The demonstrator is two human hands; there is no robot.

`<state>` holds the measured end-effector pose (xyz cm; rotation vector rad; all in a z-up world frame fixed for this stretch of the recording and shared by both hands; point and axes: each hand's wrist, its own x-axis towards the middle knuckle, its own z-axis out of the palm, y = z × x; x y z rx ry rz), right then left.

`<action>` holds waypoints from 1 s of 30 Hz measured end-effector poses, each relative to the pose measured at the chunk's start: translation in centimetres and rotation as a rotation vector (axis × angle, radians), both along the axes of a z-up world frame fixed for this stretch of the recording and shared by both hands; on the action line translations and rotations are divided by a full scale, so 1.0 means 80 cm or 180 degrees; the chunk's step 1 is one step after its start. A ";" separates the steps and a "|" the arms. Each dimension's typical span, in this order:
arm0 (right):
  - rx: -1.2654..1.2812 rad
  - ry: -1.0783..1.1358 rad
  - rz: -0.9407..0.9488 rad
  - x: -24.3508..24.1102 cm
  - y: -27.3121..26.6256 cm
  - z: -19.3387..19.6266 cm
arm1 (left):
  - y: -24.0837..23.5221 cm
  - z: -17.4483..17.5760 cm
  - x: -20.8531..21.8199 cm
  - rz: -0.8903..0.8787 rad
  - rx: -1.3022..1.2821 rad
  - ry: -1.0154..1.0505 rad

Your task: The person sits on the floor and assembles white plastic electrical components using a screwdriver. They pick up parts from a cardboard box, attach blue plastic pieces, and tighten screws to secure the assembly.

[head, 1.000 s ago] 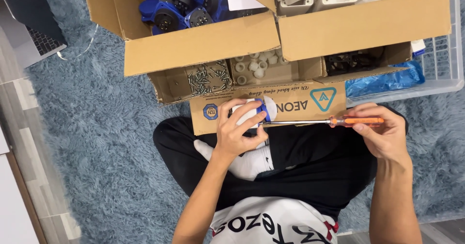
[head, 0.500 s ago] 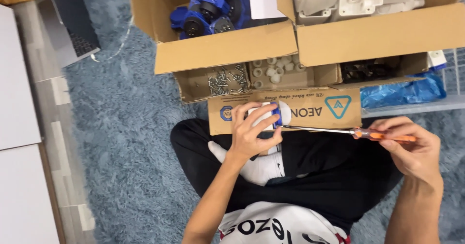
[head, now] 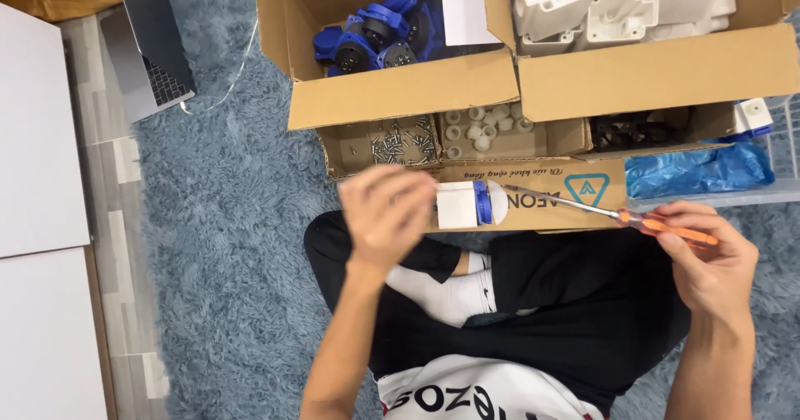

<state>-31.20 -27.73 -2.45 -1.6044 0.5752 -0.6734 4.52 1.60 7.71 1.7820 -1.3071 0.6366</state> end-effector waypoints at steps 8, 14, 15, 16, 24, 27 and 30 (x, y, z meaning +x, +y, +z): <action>-0.0263 0.0221 -0.0168 0.038 0.015 0.017 | 0.022 0.014 0.051 0.0564 0.0138 -0.0073; -0.0546 0.0383 -0.0051 0.067 0.023 0.028 | 0.018 0.021 0.045 0.0523 0.0181 -0.0093; -0.0583 0.0418 -0.0016 0.073 0.025 0.032 | 0.017 0.021 0.042 0.0437 0.0232 -0.0103; -0.0603 0.0407 -0.0030 0.077 0.025 0.032 | 0.007 0.035 0.034 0.0426 0.0210 -0.0114; -0.1611 0.0795 0.0109 0.107 0.033 0.055 | -0.022 -0.029 -0.033 -0.0797 0.1963 -0.0109; -0.1649 0.0660 -0.0038 0.114 0.035 0.050 | -0.029 -0.043 -0.042 -0.0831 0.2090 0.0086; -0.1713 0.0685 -0.0046 0.117 0.037 0.048 | -0.036 -0.067 -0.042 -0.0643 0.2189 -0.0143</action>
